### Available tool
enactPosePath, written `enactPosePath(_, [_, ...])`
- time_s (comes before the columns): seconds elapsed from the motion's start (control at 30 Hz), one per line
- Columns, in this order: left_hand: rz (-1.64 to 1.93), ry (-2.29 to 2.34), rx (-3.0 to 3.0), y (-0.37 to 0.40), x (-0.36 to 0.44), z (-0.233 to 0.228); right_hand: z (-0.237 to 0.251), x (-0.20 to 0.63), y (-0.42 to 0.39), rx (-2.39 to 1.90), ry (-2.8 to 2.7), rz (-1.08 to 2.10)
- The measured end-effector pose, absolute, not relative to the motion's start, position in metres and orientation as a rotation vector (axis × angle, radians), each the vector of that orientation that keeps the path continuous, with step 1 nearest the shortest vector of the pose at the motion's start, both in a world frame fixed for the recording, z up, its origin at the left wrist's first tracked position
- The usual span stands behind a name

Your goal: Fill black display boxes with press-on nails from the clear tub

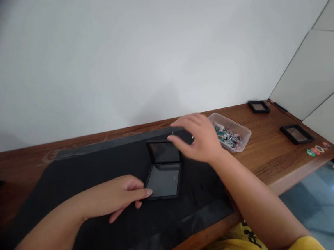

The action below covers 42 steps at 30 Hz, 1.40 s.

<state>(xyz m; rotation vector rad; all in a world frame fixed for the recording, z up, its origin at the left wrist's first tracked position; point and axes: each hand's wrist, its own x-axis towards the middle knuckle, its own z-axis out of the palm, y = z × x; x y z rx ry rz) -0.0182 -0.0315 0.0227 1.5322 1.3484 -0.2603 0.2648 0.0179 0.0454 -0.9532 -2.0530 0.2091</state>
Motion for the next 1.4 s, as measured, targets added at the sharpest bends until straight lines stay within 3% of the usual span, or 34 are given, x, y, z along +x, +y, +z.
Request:
enactPosePath(0.2, [-0.256,1.375,1.536,-0.031,-0.022,0.018,0.06,0.324,0.047,-1.615,-1.719,0.169])
enactPosePath(0.43, [-0.277,1.402,1.57,-0.031,-0.021,0.015,0.042,0.347,0.064,-1.95,-1.926,0.287])
enactPosePath(1.07, [-0.244,1.317,1.61,-0.034,-0.016,0.026,0.036,0.345,0.064,-2.03,-2.157,0.4])
enactPosePath(1.4, [-0.245,1.329,1.604,-0.034,-0.014,0.026,0.047,0.34,0.062,-1.948,-1.998,0.24])
